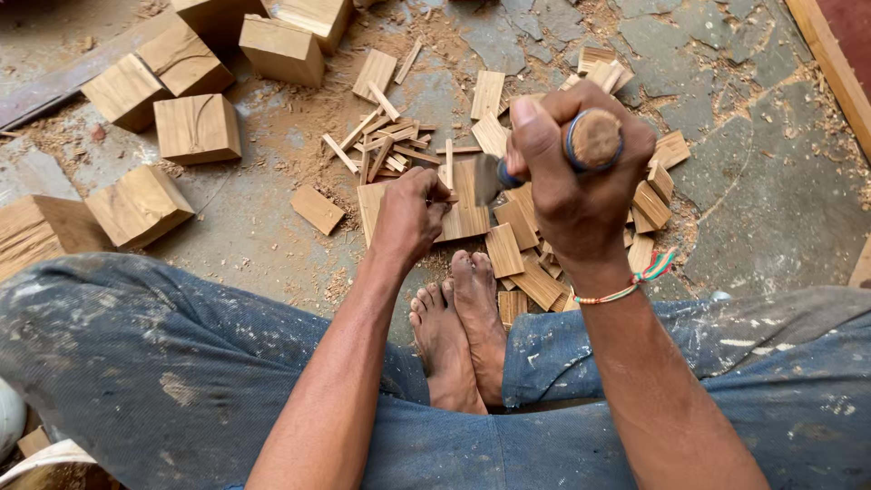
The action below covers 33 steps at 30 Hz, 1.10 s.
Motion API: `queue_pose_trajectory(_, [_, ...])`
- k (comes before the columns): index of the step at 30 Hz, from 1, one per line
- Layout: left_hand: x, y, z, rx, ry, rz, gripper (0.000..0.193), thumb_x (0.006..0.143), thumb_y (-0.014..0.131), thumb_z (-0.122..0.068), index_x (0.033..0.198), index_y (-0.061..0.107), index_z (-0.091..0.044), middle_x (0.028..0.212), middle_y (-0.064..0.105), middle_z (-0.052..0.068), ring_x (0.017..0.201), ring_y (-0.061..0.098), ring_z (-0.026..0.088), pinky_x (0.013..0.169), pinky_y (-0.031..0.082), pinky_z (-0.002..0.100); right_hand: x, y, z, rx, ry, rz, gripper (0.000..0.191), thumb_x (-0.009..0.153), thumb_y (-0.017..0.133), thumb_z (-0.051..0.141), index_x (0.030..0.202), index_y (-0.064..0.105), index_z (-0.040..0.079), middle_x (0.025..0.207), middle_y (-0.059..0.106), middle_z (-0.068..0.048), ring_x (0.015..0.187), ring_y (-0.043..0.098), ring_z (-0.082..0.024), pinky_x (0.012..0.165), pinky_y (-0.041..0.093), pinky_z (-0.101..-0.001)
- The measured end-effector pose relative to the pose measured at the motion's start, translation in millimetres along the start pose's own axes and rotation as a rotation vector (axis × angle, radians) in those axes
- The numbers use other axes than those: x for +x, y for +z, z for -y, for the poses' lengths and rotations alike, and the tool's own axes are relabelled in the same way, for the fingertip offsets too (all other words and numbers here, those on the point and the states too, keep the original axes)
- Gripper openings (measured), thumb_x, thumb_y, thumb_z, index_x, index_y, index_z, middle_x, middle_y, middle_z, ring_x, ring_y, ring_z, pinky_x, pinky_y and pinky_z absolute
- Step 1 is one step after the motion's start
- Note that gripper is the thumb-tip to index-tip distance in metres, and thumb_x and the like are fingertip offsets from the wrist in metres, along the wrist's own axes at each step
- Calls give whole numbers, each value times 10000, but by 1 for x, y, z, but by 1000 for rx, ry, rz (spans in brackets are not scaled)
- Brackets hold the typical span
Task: The person uses a scraper to trim and shape small blocks of wood while sitting on the floor.
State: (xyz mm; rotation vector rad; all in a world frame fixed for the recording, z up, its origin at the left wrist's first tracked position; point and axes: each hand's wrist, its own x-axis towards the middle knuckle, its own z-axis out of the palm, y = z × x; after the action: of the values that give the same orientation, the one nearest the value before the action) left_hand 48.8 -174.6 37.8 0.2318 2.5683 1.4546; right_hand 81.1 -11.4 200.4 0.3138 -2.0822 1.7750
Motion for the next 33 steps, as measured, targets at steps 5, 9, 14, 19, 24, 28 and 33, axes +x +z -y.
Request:
queue_pose_trajectory(5, [-1,0,-2,5,30,0,51,843,731,29,842,720,-21,911,716,97,790,705,205,745,617,370,8,7,15,53,-26,12,285,1128,661,68,874,538,25,716,620,-50,625,611,-102,607,519,-251])
queue_pose_trajectory(9, [-1,-2,-5,31,48,-13,94,792,749,26,870,729,-23,926,724,95,807,710,210,763,606,365,9,17,18,37,-32,31,299,1143,663,62,870,553,8,717,620,-53,628,604,-96,603,502,-242])
queue_pose_trajectory(14, [-2,-5,-9,25,5,-3,54,839,745,-4,888,735,-23,936,721,104,823,712,229,771,596,375,9,22,15,39,-30,46,279,1138,664,59,878,584,0,734,620,-49,642,603,-88,606,495,-234])
queue_pose_trajectory(19, [-1,-6,-11,51,31,-16,59,844,737,-8,903,736,-11,941,717,119,829,710,249,783,587,392,11,21,13,59,-38,72,296,1146,680,62,874,577,6,726,618,-39,637,607,-86,597,494,-228])
queue_pose_trajectory(24, [0,-6,-9,55,-31,25,64,904,703,-45,958,730,-26,966,720,110,839,707,249,800,592,386,17,25,10,18,-84,152,300,1112,702,73,840,591,16,720,607,-22,620,616,-74,561,490,-224])
queue_pose_trajectory(28, [0,-7,-4,62,21,-3,99,888,698,-34,967,757,-25,1011,734,122,874,723,232,821,611,388,31,34,1,5,-96,178,291,1112,710,97,849,605,33,694,623,-7,602,648,-74,535,505,-231])
queue_pose_trajectory(33, [-1,-7,-2,80,14,-1,91,890,724,-54,971,765,-47,1028,767,110,892,743,202,829,620,368,52,47,-18,28,-136,71,186,1036,661,154,879,680,55,661,650,-9,571,681,-94,504,558,-256])
